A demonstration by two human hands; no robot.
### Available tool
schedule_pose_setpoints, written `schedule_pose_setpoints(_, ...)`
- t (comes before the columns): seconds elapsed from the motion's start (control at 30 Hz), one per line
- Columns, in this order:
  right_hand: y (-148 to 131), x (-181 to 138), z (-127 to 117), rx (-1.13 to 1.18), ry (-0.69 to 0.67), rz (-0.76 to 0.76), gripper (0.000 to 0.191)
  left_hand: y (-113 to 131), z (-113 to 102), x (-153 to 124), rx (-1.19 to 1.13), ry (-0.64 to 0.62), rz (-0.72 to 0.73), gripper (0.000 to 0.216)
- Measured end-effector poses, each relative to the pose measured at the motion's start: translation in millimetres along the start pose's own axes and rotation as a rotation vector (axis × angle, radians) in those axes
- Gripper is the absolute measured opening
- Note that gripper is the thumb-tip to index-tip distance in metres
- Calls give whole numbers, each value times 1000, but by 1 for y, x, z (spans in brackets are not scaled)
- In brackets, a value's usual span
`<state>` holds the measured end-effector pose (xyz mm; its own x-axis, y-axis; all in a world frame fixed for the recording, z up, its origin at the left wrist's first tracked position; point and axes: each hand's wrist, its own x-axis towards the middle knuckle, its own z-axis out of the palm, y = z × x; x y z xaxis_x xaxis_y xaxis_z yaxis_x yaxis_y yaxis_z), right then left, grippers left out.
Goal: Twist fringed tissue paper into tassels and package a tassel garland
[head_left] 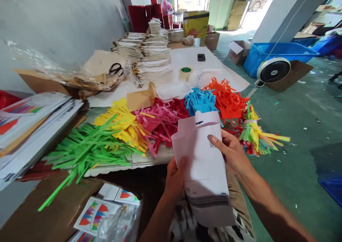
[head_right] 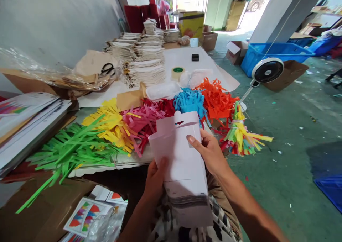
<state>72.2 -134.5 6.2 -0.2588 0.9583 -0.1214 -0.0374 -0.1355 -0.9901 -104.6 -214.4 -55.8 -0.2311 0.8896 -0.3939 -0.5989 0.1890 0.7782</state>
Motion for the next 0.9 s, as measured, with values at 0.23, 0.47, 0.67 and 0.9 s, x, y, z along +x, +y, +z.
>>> schedule_pose_setpoints(0.23, 5, -7, 10, -207, 206, -240, 41, -4, -10, 6, 41, 20, -22, 57)
schedule_pose_setpoints(0.47, 7, -14, 7, -311, 206, -282, 42, 17, -10, 10, 319, 37, 315, 51)
schedule_pose_setpoints(0.67, 17, -16, 0, -328, 159, -331, 36, 20, 2, 5, 367, 173, 452, 46)
schedule_pose_setpoints(0.9, 29, -14, -9, -459, 264, -430, 31, 10, 11, -6, 253, 147, 368, 44)
